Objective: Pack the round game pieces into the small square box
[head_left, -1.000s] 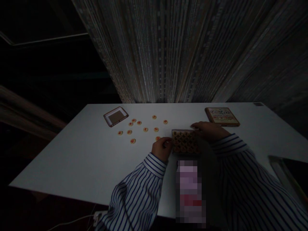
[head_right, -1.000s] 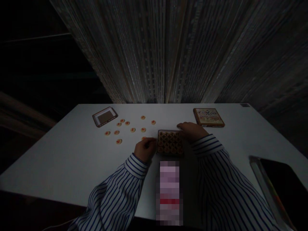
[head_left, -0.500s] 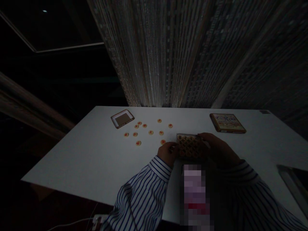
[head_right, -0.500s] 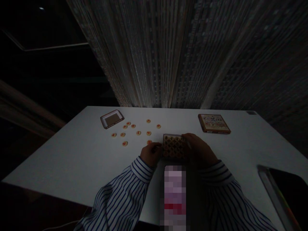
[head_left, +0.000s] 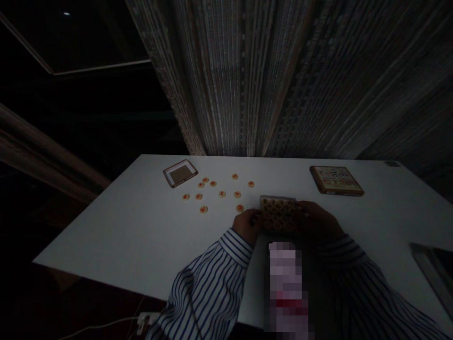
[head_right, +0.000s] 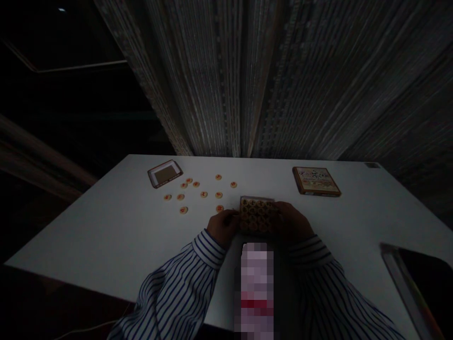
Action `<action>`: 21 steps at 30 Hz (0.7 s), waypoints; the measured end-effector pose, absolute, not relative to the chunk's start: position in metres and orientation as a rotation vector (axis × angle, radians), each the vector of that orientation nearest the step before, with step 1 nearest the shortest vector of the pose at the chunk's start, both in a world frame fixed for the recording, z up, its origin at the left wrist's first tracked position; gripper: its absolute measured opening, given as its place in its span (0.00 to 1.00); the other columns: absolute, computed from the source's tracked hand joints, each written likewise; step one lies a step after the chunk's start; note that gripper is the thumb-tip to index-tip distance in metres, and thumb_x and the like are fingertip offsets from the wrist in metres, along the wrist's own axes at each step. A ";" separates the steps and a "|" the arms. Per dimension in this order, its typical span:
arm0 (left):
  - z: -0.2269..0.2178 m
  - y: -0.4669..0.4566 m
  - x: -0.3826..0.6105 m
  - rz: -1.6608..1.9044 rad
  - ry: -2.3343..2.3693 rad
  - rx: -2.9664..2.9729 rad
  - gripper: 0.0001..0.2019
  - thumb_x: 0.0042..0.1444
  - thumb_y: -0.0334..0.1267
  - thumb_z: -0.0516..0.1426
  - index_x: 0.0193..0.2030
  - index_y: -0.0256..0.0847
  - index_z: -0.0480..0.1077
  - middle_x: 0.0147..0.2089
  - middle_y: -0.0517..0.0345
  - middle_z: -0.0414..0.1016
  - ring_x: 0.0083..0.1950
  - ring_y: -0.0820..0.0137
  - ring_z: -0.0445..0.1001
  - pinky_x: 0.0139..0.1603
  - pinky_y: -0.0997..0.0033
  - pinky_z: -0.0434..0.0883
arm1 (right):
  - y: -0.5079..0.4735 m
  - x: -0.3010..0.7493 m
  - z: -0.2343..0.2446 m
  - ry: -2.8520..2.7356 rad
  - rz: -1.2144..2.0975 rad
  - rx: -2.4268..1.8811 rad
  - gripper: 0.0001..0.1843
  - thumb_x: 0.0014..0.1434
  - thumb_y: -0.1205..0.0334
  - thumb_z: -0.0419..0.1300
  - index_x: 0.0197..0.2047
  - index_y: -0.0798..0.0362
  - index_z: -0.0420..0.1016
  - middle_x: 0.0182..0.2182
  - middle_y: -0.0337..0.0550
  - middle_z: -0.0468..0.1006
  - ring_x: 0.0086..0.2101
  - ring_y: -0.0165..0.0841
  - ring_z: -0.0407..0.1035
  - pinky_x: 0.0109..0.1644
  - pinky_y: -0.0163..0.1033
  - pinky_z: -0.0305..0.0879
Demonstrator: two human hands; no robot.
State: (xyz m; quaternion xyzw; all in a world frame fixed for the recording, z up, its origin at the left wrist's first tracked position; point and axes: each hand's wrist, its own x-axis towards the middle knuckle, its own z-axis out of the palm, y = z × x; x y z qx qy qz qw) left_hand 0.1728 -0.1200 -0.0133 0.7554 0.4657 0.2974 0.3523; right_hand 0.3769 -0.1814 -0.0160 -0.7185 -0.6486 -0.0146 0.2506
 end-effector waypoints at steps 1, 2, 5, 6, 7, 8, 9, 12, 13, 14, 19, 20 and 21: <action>-0.014 -0.120 0.173 0.768 1.208 1.955 0.09 0.50 0.32 0.56 0.38 0.39 0.74 0.34 0.56 0.78 0.34 0.71 0.75 0.36 0.72 0.72 | -0.182 0.377 -0.017 -1.755 -0.034 -1.969 0.18 0.58 0.59 0.45 0.46 0.51 0.70 0.41 0.49 0.75 0.39 0.38 0.71 0.40 0.43 0.70; -0.015 -0.120 0.173 0.765 1.211 1.951 0.09 0.50 0.33 0.56 0.38 0.39 0.74 0.34 0.56 0.78 0.34 0.72 0.75 0.36 0.73 0.72 | -0.181 0.376 -0.018 -1.746 -0.028 -1.983 0.18 0.58 0.59 0.45 0.46 0.51 0.71 0.41 0.48 0.75 0.39 0.37 0.71 0.40 0.42 0.70; -0.015 -0.120 0.173 0.758 1.208 1.944 0.09 0.51 0.33 0.55 0.38 0.39 0.74 0.34 0.56 0.78 0.33 0.72 0.75 0.35 0.73 0.72 | -0.181 0.377 -0.019 -1.743 -0.024 -2.012 0.18 0.57 0.60 0.46 0.46 0.52 0.71 0.41 0.49 0.75 0.39 0.37 0.71 0.40 0.42 0.69; -0.015 -0.120 0.173 0.760 1.207 1.944 0.09 0.51 0.32 0.55 0.38 0.38 0.74 0.34 0.56 0.78 0.33 0.72 0.75 0.35 0.73 0.72 | -0.181 0.377 -0.020 -1.748 -0.027 -2.013 0.18 0.57 0.61 0.46 0.46 0.53 0.71 0.41 0.49 0.75 0.39 0.38 0.71 0.40 0.42 0.69; -0.015 -0.120 0.173 0.766 1.206 1.945 0.09 0.50 0.32 0.55 0.38 0.38 0.74 0.34 0.56 0.78 0.33 0.72 0.75 0.35 0.73 0.72 | -0.181 0.377 -0.020 -1.750 -0.031 -2.008 0.18 0.56 0.61 0.46 0.46 0.53 0.71 0.41 0.50 0.75 0.39 0.38 0.71 0.40 0.43 0.69; -0.015 -0.120 0.173 0.777 1.207 1.947 0.09 0.50 0.32 0.56 0.38 0.38 0.74 0.34 0.56 0.78 0.33 0.72 0.75 0.35 0.73 0.72 | -0.181 0.378 -0.021 -1.748 -0.036 -2.000 0.18 0.56 0.61 0.46 0.46 0.53 0.71 0.41 0.50 0.75 0.39 0.38 0.71 0.40 0.43 0.69; -0.015 -0.120 0.173 0.788 1.209 1.950 0.09 0.50 0.31 0.56 0.38 0.38 0.74 0.34 0.56 0.78 0.33 0.72 0.75 0.35 0.73 0.72 | -0.181 0.378 -0.021 -1.743 -0.041 -1.989 0.18 0.56 0.61 0.46 0.46 0.54 0.71 0.41 0.50 0.75 0.39 0.38 0.71 0.41 0.43 0.69; -0.016 -0.120 0.173 0.800 1.220 1.959 0.09 0.50 0.33 0.56 0.38 0.38 0.74 0.32 0.55 0.78 0.32 0.72 0.74 0.34 0.73 0.72 | -0.180 0.380 -0.022 -1.743 -0.038 -1.963 0.18 0.56 0.60 0.46 0.45 0.56 0.71 0.42 0.52 0.75 0.39 0.38 0.71 0.40 0.43 0.69; -0.016 -0.120 0.173 0.799 1.223 1.960 0.09 0.51 0.33 0.56 0.38 0.38 0.74 0.32 0.55 0.78 0.32 0.72 0.74 0.34 0.73 0.72 | -0.180 0.381 -0.022 -1.755 -0.029 -1.963 0.18 0.56 0.60 0.46 0.45 0.56 0.71 0.42 0.52 0.75 0.38 0.38 0.71 0.40 0.43 0.69; -0.016 -0.120 0.172 0.796 1.222 1.963 0.09 0.51 0.33 0.56 0.38 0.38 0.74 0.33 0.55 0.78 0.32 0.72 0.74 0.35 0.73 0.72 | -0.180 0.382 -0.023 -1.769 -0.016 -1.968 0.18 0.56 0.60 0.46 0.46 0.55 0.71 0.42 0.51 0.75 0.38 0.38 0.71 0.39 0.43 0.69; -0.015 -0.120 0.172 0.814 1.215 1.984 0.09 0.51 0.32 0.56 0.38 0.38 0.74 0.35 0.55 0.78 0.34 0.72 0.74 0.37 0.73 0.72 | -0.178 0.384 -0.025 -1.758 -0.051 -1.992 0.17 0.55 0.60 0.48 0.45 0.52 0.72 0.40 0.48 0.76 0.35 0.36 0.72 0.37 0.41 0.70; -0.014 -0.120 0.172 0.820 1.220 1.985 0.09 0.51 0.32 0.55 0.38 0.38 0.74 0.35 0.55 0.78 0.34 0.72 0.74 0.37 0.73 0.72 | -0.178 0.385 -0.025 -1.757 -0.080 -1.969 0.17 0.55 0.60 0.48 0.44 0.53 0.72 0.39 0.48 0.77 0.35 0.36 0.72 0.36 0.40 0.70; -0.014 -0.120 0.172 0.829 1.226 1.984 0.09 0.51 0.32 0.56 0.38 0.38 0.74 0.35 0.55 0.78 0.34 0.72 0.74 0.38 0.72 0.72 | -0.178 0.385 -0.025 -1.769 -0.106 -1.935 0.17 0.55 0.60 0.48 0.44 0.54 0.73 0.39 0.48 0.77 0.34 0.35 0.72 0.36 0.40 0.70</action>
